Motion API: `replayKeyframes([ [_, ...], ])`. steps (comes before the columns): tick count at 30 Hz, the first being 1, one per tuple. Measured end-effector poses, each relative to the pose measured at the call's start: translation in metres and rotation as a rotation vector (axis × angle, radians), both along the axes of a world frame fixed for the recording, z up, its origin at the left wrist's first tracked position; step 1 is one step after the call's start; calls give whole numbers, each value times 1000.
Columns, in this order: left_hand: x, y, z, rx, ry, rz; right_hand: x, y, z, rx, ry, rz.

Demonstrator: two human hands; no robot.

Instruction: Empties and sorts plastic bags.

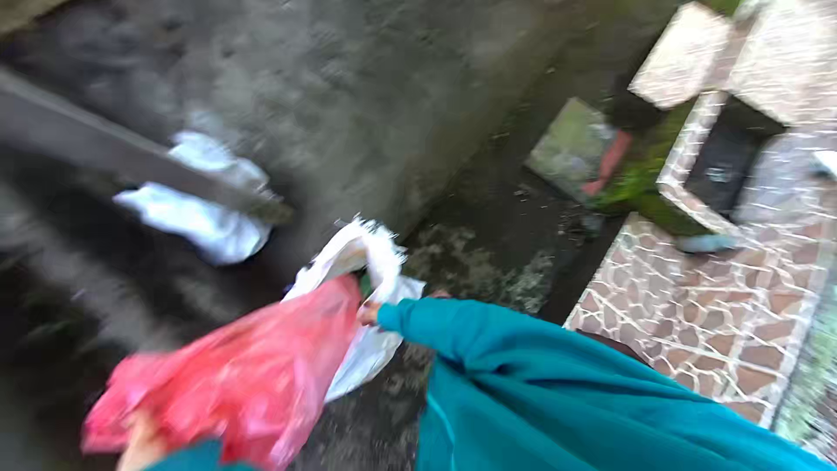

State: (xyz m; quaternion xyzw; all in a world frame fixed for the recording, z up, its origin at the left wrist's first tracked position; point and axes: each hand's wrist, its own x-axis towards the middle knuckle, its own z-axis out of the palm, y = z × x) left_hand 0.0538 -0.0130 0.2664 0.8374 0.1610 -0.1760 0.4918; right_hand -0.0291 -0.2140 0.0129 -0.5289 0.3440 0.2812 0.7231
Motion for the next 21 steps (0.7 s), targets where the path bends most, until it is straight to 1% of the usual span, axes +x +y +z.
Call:
replayKeyframes([
  [1, 1, -6, -4, -14, -24, 71, -2, -1, 12, 89, 16, -25],
  [3, 1, 7, -16, -78, -94, 236, -4, 6, 30, 187, 24, -16],
  [5, 1, 22, -21, -262, -135, 334, -2, 22, 17, 195, -19, -23],
  [6, 1, 31, -20, -347, -142, 347, 0, 34, 7, 196, -42, -58],
  [7, 3, 42, -23, -374, -148, 362, 2, 47, 1, 207, -62, -96],
  [8, 4, 52, -28, -337, -156, 397, 5, 57, 2, 239, -79, -120],
  [9, 5, 62, -37, -258, -166, 436, 8, 66, 7, 275, -84, -126],
  [11, 1, 73, -45, -27, -176, 417, 15, 82, 31, 314, -105, -98],
  [13, -13, 67, -42, 190, -194, 273, 20, 93, 56, 274, -165, -32],
  [15, -25, 57, -46, 292, -253, 87, 23, 98, 76, 189, -254, 76],
  [16, -28, 52, -53, 307, -276, 40, 25, 106, 76, 121, -319, 124],
  [18, -30, 37, -67, 322, -270, 12, 31, 122, 66, -2, -430, 246],
  [20, -23, 25, -76, 448, -206, 48, 41, 125, 62, -30, -428, 405],
  [21, -18, 24, -79, 495, -177, 61, 42, 120, 59, -11, -436, 416],
])
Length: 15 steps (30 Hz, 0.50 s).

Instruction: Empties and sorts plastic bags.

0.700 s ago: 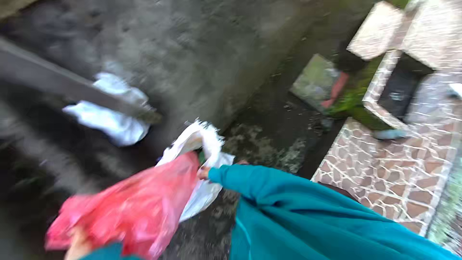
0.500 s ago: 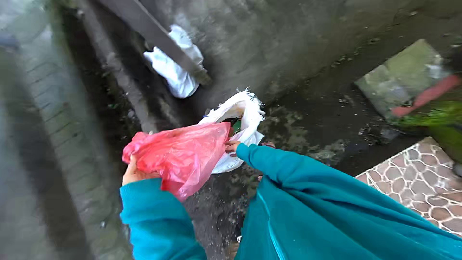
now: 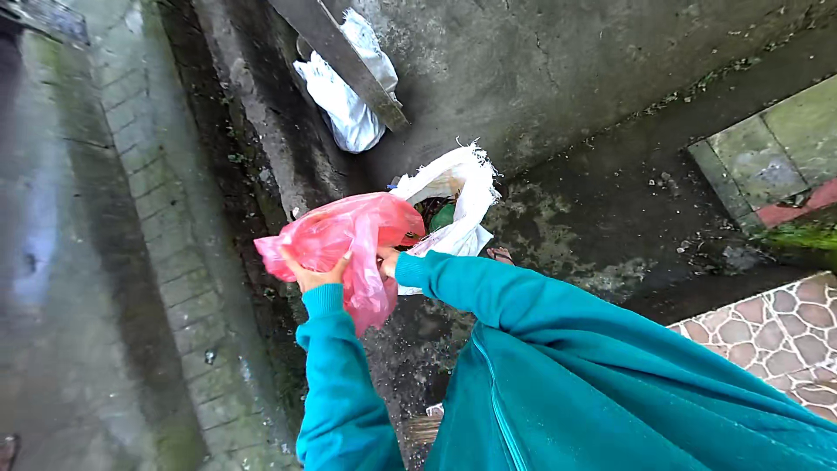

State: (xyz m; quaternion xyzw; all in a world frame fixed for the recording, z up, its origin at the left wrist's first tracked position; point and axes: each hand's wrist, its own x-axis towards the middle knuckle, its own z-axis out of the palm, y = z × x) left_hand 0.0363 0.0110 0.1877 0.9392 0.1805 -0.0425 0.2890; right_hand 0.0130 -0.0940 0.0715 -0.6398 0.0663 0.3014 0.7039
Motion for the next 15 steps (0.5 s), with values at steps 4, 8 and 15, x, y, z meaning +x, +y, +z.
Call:
replayKeyframes([
  [4, 27, 10, -4, -44, -21, 93, -5, -50, -28, 15, -17, -73],
  [8, 46, 10, 21, -121, -28, 157, -8, -110, -98, -120, -18, -332],
  [15, 44, -2, 62, -261, -42, 257, 22, -112, -146, -372, 93, -158],
])
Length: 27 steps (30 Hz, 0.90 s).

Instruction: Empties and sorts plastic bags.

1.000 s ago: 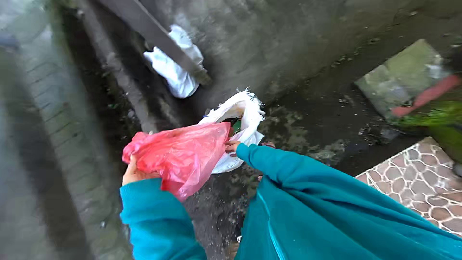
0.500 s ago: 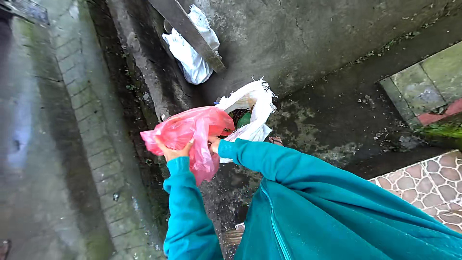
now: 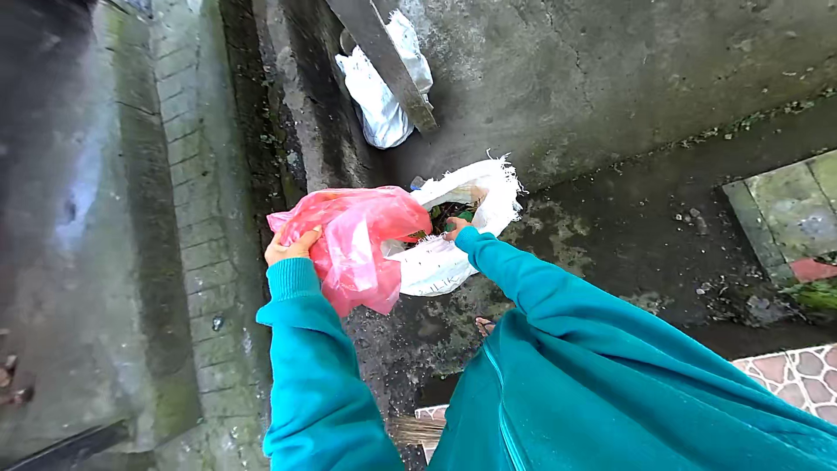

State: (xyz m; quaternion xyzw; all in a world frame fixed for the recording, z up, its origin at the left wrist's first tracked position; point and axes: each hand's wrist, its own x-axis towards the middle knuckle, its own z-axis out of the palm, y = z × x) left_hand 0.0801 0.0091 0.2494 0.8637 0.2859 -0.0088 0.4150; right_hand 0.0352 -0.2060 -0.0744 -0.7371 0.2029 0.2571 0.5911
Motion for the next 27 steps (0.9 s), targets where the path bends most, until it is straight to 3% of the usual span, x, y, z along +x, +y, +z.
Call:
replayKeyframes([
  [5, -13, -11, 31, -131, 13, 96, 24, 21, 13, -113, -111, 54],
  [9, -20, -1, 41, -187, -8, 163, 44, 10, 69, -146, -112, 233],
  [12, -25, 26, 28, -171, -15, 229, 46, -5, 99, -204, -171, 237],
  [14, -30, 41, 16, -151, 6, 273, 45, -12, 99, -270, -235, 243],
  [17, -40, 59, -12, -140, 41, 296, 43, -20, 92, -374, -33, 440],
  [20, -41, 66, -29, -156, 22, 314, 50, -24, 107, -390, -139, 313],
  [23, -46, 60, -32, -140, 75, 303, 46, -26, 94, -394, -90, 385],
  [27, -50, 72, -38, -125, 70, 313, 48, -35, 117, -384, -146, 329],
])
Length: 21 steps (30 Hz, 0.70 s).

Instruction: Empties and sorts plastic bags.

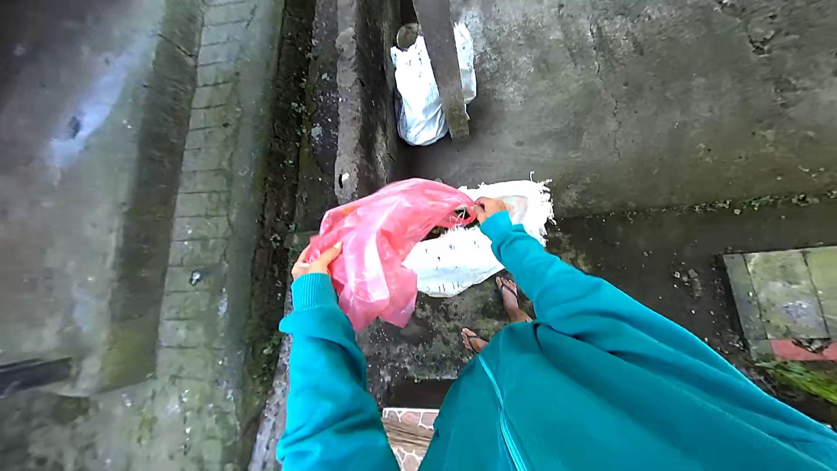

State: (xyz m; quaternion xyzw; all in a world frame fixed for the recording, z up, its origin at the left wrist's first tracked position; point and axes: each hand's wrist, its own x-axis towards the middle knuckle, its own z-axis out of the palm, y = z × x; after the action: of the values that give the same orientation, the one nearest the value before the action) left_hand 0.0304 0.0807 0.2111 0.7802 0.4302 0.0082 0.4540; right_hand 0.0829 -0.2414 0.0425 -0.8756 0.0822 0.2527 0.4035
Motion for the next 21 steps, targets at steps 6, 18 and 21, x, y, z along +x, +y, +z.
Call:
replayKeyframes([
  [6, -6, 7, -1, -23, 2, -13, -4, -5, -24, 28, -19, -12],
  [18, -14, 10, 26, -116, -148, -9, -11, -1, -14, 228, -153, -212],
  [21, -25, 6, 36, -115, -146, -31, -21, 3, -15, 230, -121, -149],
])
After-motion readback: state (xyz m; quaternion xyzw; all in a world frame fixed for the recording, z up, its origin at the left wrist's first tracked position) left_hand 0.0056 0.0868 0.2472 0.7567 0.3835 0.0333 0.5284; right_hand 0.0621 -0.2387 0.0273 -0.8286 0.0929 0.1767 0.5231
